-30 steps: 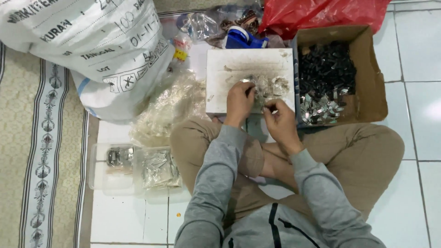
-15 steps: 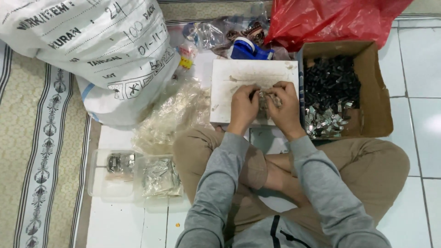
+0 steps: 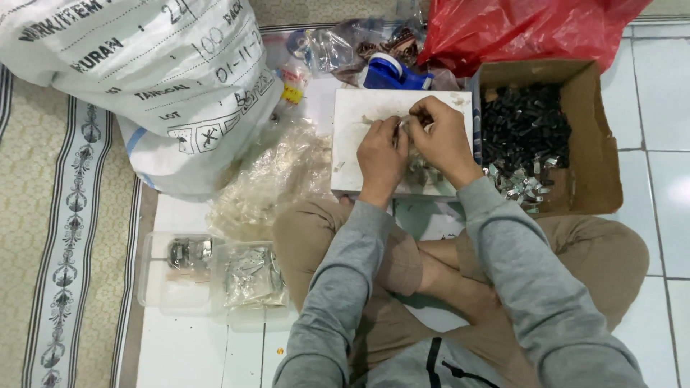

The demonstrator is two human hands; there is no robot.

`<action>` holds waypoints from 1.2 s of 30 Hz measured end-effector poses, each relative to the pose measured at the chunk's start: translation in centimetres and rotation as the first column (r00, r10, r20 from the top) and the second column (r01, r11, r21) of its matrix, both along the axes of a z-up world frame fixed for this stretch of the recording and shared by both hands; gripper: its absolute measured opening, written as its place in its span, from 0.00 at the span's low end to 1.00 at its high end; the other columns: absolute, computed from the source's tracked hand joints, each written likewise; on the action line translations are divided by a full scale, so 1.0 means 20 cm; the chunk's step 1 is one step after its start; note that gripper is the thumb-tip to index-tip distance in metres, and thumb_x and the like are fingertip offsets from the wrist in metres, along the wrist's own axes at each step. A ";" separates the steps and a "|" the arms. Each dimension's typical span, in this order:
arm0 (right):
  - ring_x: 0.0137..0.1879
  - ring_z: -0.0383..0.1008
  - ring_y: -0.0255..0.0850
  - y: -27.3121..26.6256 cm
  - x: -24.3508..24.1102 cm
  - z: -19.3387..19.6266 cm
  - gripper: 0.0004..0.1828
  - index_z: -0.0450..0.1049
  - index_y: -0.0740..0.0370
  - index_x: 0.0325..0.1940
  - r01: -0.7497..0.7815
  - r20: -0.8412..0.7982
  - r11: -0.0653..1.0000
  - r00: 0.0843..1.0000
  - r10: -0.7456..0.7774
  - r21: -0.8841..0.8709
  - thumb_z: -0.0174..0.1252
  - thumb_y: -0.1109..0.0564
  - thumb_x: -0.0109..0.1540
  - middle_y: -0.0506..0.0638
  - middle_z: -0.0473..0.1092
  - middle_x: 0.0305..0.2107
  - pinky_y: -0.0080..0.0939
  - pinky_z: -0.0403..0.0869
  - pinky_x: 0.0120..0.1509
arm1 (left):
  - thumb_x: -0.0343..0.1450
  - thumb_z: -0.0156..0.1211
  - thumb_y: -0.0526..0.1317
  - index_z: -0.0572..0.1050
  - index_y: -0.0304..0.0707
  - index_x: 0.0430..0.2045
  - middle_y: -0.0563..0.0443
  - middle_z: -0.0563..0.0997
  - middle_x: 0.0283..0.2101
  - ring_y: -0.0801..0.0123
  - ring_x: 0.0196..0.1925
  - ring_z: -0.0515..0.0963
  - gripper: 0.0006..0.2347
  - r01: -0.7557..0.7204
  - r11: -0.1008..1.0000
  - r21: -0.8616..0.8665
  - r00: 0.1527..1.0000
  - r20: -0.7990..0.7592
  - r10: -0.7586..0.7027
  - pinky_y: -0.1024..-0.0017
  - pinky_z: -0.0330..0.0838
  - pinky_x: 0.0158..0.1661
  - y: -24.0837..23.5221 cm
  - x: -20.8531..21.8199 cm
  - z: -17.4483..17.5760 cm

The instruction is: Assembling small silver metal ornaments onto black plastic bases by hand while sitting on the floor.

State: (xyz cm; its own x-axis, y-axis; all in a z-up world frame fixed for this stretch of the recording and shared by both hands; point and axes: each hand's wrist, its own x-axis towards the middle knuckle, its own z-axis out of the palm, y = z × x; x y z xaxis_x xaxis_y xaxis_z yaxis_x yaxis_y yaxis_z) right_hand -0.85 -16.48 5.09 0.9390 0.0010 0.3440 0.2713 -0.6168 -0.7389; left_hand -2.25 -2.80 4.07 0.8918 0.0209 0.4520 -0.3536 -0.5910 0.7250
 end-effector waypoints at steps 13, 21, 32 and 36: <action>0.30 0.78 0.48 0.08 -0.35 -0.40 0.07 0.75 0.66 0.42 0.318 -0.309 0.934 0.915 -0.258 0.162 0.62 0.61 0.62 0.62 0.76 0.27 0.46 0.74 0.32 | 0.72 0.56 0.44 0.78 0.27 0.40 0.33 0.83 0.35 0.45 0.41 0.86 0.15 -0.116 0.977 -0.178 0.721 -0.691 -0.040 0.56 0.81 0.36 0.01 -0.09 -0.39; 0.45 0.78 0.64 0.13 -0.37 -0.38 0.11 0.80 0.64 0.42 0.064 -0.303 0.998 0.951 -0.058 0.011 0.65 0.61 0.56 0.65 0.75 0.35 0.59 0.78 0.45 | 0.67 0.66 0.43 0.84 0.33 0.33 0.38 0.84 0.34 0.55 0.44 0.83 0.11 -0.401 0.806 -0.435 0.651 -0.754 -0.083 0.61 0.75 0.43 0.01 -0.05 -0.55; 0.72 0.57 0.70 0.04 -0.22 -0.39 0.36 0.62 0.65 0.73 -0.164 0.045 0.892 0.979 0.201 -0.421 0.45 0.64 0.58 0.70 0.59 0.68 0.70 0.60 0.70 | 0.71 0.59 0.38 0.83 0.26 0.38 0.31 0.85 0.38 0.43 0.47 0.83 0.11 -0.307 0.893 -0.329 0.760 -0.649 0.022 0.53 0.77 0.46 0.01 -0.04 -0.37; 0.65 0.64 0.71 0.07 -0.22 -0.35 0.29 0.61 0.69 0.73 0.048 -0.092 0.976 0.993 -0.069 -0.211 0.46 0.55 0.69 0.72 0.62 0.61 0.69 0.64 0.66 | 0.73 0.54 0.34 0.77 0.13 0.44 0.17 0.80 0.46 0.31 0.54 0.79 0.14 -0.277 0.876 -0.395 0.807 -0.591 -0.012 0.45 0.75 0.52 0.02 -0.11 -0.03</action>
